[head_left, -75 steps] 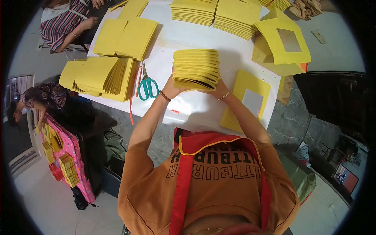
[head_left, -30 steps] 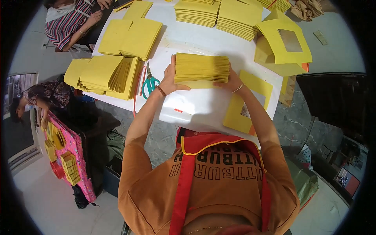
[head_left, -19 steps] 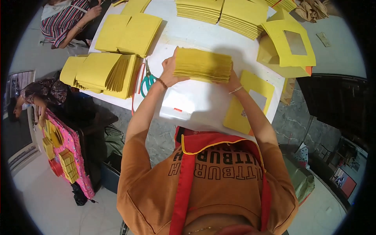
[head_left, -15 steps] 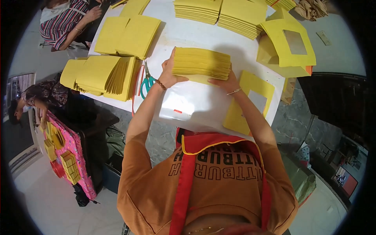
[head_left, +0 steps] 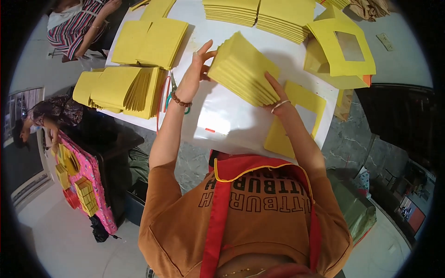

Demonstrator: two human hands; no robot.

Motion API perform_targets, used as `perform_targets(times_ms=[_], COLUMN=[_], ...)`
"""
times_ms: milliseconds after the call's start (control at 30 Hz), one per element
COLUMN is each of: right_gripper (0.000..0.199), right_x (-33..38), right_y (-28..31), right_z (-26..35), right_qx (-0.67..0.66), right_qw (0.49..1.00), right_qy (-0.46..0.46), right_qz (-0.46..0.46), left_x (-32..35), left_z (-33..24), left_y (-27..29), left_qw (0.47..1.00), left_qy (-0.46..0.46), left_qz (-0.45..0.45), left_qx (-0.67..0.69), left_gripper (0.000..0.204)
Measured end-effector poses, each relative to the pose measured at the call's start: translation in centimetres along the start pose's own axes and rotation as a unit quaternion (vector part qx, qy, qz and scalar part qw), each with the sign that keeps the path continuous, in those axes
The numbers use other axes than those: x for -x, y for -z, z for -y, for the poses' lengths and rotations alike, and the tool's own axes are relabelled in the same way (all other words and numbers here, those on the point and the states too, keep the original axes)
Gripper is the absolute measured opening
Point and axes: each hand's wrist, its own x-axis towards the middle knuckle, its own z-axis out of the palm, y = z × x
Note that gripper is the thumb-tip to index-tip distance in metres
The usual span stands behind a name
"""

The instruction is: Folding yellow paper envelopes and organizing them on a table.

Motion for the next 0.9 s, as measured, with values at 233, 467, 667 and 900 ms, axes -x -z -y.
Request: perform_targets(times_ms=[233,467,667,900], right_gripper=[0.044,0.051,0.051,0.048], right_x=[0.3,2.6,4.4,5.6], right_y=[-0.2,-1.1,-1.1,0.4], right_z=[-3.9,-4.6,-5.3,-5.8], right_qx=[-0.254,-0.241,0.007,-0.262], right_qw=[0.925,0.932,0.980,0.927], right_qy=[-0.048,-0.003,0.132,-0.007], right_qz=[0.279,0.271,0.151,0.269], left_x=[2.2,4.3,5.0,5.7], left_z=[-3.3,-4.4,-4.8,-4.5], left_y=[-1.9,-4.4,-6.1,-8.5], left_qw=[0.993,0.975,0.974,0.967], left_qy=[-0.113,-0.212,-0.201,-0.210], left_qz=[0.026,-0.004,-0.020,-0.082], left_qx=[0.005,-0.074,-0.099,-0.122], left_gripper=[0.044,0.045,0.038,0.031])
